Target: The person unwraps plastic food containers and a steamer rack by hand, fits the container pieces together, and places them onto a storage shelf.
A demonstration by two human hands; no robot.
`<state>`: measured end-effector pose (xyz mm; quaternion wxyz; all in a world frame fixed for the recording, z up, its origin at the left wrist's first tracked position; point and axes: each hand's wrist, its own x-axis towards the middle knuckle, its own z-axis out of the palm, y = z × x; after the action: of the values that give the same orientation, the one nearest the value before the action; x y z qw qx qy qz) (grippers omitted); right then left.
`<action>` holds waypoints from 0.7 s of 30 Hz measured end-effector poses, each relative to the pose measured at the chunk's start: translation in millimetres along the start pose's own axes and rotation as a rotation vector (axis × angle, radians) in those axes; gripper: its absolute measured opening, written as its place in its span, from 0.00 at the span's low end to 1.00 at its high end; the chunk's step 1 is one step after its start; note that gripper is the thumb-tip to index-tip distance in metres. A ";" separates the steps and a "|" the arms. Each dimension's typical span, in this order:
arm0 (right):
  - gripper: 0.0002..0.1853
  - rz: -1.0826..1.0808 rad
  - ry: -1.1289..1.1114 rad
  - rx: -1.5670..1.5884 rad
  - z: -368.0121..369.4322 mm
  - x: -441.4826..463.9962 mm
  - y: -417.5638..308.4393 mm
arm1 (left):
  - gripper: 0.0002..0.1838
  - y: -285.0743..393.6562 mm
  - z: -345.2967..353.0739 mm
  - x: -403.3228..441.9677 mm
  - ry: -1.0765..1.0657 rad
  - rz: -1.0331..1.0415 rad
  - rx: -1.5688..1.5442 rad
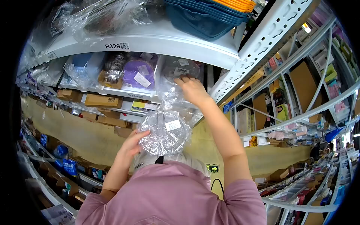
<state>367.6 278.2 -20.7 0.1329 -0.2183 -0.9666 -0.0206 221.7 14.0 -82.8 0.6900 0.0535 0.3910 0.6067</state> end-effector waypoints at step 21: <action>0.16 0.595 0.517 0.192 13.2 5.1 7.2 | 0.16 -10.1 -7.0 11.4 0.035 0.001 -0.047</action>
<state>362.9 288.1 -32.2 0.3916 -0.4628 -0.7934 0.0548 225.0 18.6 -98.6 0.6839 0.0269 0.3889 0.6167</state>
